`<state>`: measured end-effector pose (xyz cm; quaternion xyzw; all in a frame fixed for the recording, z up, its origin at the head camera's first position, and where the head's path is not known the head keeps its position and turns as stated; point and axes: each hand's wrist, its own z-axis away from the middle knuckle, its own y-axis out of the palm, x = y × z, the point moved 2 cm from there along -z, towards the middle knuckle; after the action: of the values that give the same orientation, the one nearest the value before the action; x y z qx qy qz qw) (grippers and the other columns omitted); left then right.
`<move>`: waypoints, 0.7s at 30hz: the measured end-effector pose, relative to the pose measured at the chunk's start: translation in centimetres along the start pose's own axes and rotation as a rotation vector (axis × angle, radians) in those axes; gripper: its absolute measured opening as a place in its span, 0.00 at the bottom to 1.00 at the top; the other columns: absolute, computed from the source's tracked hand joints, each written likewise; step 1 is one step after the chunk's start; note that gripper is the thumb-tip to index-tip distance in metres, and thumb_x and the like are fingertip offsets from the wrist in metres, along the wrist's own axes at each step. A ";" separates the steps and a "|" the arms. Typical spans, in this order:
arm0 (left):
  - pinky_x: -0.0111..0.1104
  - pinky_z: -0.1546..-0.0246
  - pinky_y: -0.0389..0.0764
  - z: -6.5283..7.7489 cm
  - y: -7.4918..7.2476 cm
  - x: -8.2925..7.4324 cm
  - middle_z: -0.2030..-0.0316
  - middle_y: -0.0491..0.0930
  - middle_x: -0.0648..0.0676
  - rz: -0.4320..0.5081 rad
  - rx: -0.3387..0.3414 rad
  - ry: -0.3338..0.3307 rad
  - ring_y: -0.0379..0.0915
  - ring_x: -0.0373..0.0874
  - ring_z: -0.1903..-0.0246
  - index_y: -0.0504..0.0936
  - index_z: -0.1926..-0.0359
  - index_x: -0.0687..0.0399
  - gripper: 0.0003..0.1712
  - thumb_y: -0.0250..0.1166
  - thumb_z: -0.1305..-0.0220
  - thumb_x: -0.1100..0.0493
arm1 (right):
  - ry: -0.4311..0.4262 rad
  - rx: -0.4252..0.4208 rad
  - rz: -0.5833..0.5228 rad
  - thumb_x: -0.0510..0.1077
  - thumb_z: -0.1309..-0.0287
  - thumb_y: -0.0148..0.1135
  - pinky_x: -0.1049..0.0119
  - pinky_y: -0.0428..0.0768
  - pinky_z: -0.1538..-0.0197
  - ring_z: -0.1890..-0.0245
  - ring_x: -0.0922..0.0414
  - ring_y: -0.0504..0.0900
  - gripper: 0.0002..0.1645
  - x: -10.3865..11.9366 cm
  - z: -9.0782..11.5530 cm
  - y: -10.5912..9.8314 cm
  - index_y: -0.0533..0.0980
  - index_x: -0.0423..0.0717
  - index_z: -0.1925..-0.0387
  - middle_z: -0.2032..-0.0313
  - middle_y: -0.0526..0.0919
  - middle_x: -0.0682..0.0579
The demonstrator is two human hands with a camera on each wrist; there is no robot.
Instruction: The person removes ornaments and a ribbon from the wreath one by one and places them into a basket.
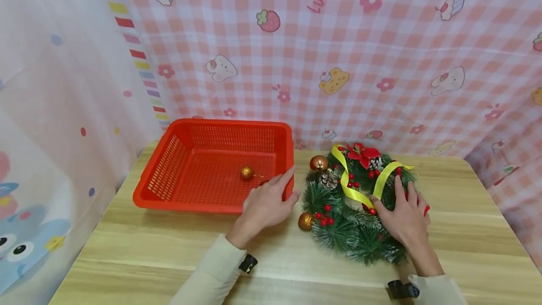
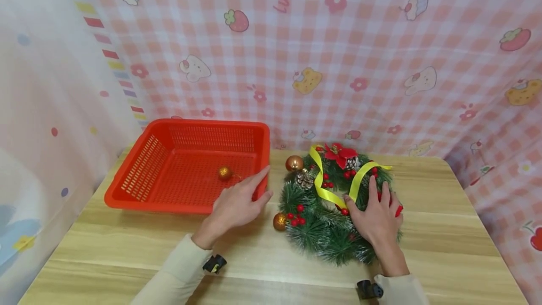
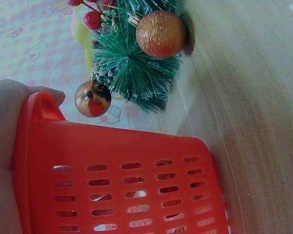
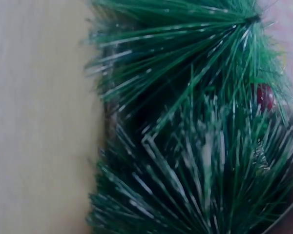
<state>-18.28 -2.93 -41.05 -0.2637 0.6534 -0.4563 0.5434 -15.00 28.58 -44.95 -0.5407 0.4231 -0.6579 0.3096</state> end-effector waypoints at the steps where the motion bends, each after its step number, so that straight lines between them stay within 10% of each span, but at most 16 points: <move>1: 0.50 0.49 0.77 0.0 0.0 0.0 0.31 0.69 0.54 -0.002 0.001 -0.001 0.74 0.57 0.40 0.53 0.23 0.29 0.36 0.49 0.29 0.36 | -0.011 0.002 0.005 0.74 0.35 0.45 0.18 0.52 0.47 0.31 0.23 0.40 0.58 -0.1 -0.1 -0.1 0.35 0.48 0.21 0.25 0.37 0.28; 21: 0.58 0.40 0.71 -0.1 -0.9 -0.7 0.30 0.65 0.62 0.044 0.035 0.018 0.67 0.63 0.36 0.57 0.23 0.39 0.37 0.55 0.28 0.41 | -0.098 0.003 0.031 0.73 0.36 0.48 0.18 0.53 0.47 0.31 0.24 0.43 0.58 -0.6 -0.8 -0.7 0.39 0.47 0.21 0.26 0.42 0.28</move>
<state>-18.33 -2.71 -39.92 -0.2359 0.6557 -0.4580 0.5520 -15.61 29.53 -44.66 -0.5651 0.4150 -0.6264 0.3408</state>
